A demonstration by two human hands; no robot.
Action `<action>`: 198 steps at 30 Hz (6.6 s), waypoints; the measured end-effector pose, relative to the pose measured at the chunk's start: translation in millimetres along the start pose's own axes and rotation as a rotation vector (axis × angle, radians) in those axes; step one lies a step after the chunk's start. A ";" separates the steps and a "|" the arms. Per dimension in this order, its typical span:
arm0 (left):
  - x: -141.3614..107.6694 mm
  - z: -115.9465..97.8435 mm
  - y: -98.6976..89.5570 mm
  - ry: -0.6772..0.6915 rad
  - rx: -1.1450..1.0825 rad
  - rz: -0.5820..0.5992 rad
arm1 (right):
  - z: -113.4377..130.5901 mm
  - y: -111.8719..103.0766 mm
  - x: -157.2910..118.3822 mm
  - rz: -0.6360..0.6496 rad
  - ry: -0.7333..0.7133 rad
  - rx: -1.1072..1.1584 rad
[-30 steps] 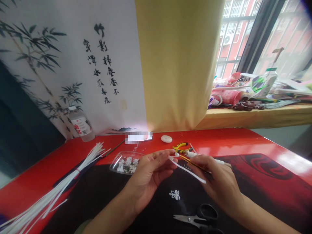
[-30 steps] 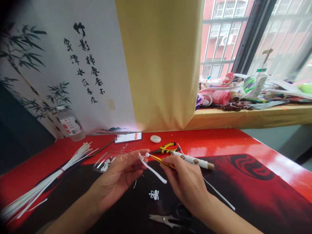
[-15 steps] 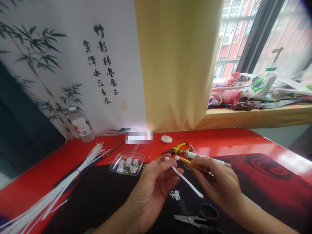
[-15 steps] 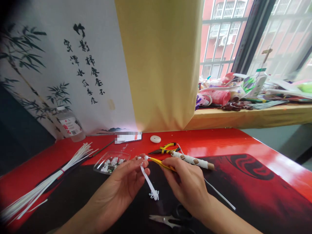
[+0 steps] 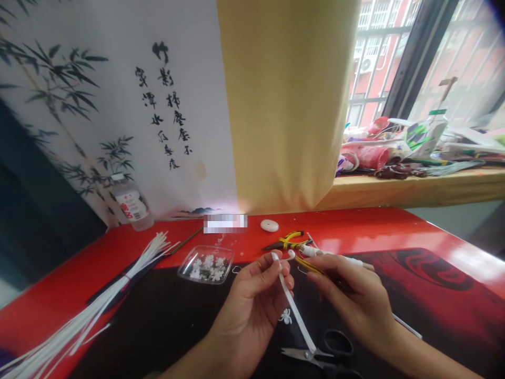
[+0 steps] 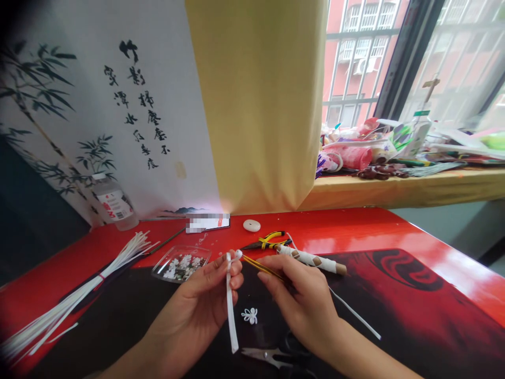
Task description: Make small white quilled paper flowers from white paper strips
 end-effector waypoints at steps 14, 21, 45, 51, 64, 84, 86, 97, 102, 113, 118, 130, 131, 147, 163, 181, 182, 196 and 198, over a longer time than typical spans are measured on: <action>-3.6 -3.7 4.8 -0.088 0.047 0.103 | 4.8 -6.8 2.2 -0.062 -0.088 -0.172; 0.9 -9.5 4.1 0.124 0.514 0.099 | 4.1 -12.7 1.2 -0.102 -0.356 -0.450; -8.6 1.6 2.6 0.063 0.083 -0.200 | 5.4 -22.3 0.9 -0.125 -0.655 -0.775; -9.4 6.7 1.4 0.018 -0.067 -0.208 | 7.3 -23.7 0.1 -0.142 -0.652 -0.782; -9.3 19.3 -3.1 0.071 0.031 -0.213 | 1.7 -21.4 2.5 -0.118 -0.501 -0.628; -5.5 1.4 11.2 0.359 0.548 0.027 | 2.4 -17.7 16.4 0.442 0.212 0.290; -5.0 -0.7 12.1 0.344 0.586 0.021 | 0.9 -18.2 17.6 0.416 0.214 0.235; -5.4 -3.5 13.9 0.286 0.511 0.070 | 2.1 -19.0 17.7 0.537 0.297 0.428; -4.7 -2.4 13.1 0.263 0.439 0.080 | 1.9 -11.9 16.8 0.535 0.379 0.570; 0.0 -1.9 -1.4 -0.040 0.110 0.021 | -4.6 -9.5 13.5 0.520 0.303 0.540; 0.2 -2.9 -1.2 -0.087 0.070 0.032 | -4.3 -14.2 18.1 0.455 0.123 0.420; 2.2 -0.6 -1.9 -0.113 0.097 0.032 | -7.3 -12.2 17.3 0.433 0.088 0.325; 2.1 -0.5 -1.6 -0.116 0.101 0.036 | -7.1 -12.0 16.4 0.444 0.096 0.327; 0.8 0.0 -1.3 -0.080 0.269 -0.008 | -8.1 -13.2 13.2 0.478 0.106 0.209; -7.5 -9.6 10.8 0.235 0.749 -0.090 | -8.9 -11.6 14.2 0.437 0.002 0.065; 7.5 -9.1 -1.8 -0.132 0.711 0.062 | -19.5 -2.4 16.1 0.637 0.080 0.207; 7.6 -8.3 -2.4 -0.130 0.687 0.059 | -19.8 -2.1 15.9 0.628 0.092 0.224; -6.9 -10.2 12.5 0.084 0.601 0.105 | -60.7 -0.8 22.8 0.325 0.358 0.205; -7.6 -13.1 14.3 0.093 0.631 0.061 | -69.5 -2.1 24.8 0.260 0.424 0.207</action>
Point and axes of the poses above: each hand's wrist, its own x-axis towards the middle knuckle, its own y-axis out of the palm, z = x × y, the point moved 2 cm from there along x, towards the middle knuckle, and after that the axes turned 12 degrees about -x, right-handed, at the moved point
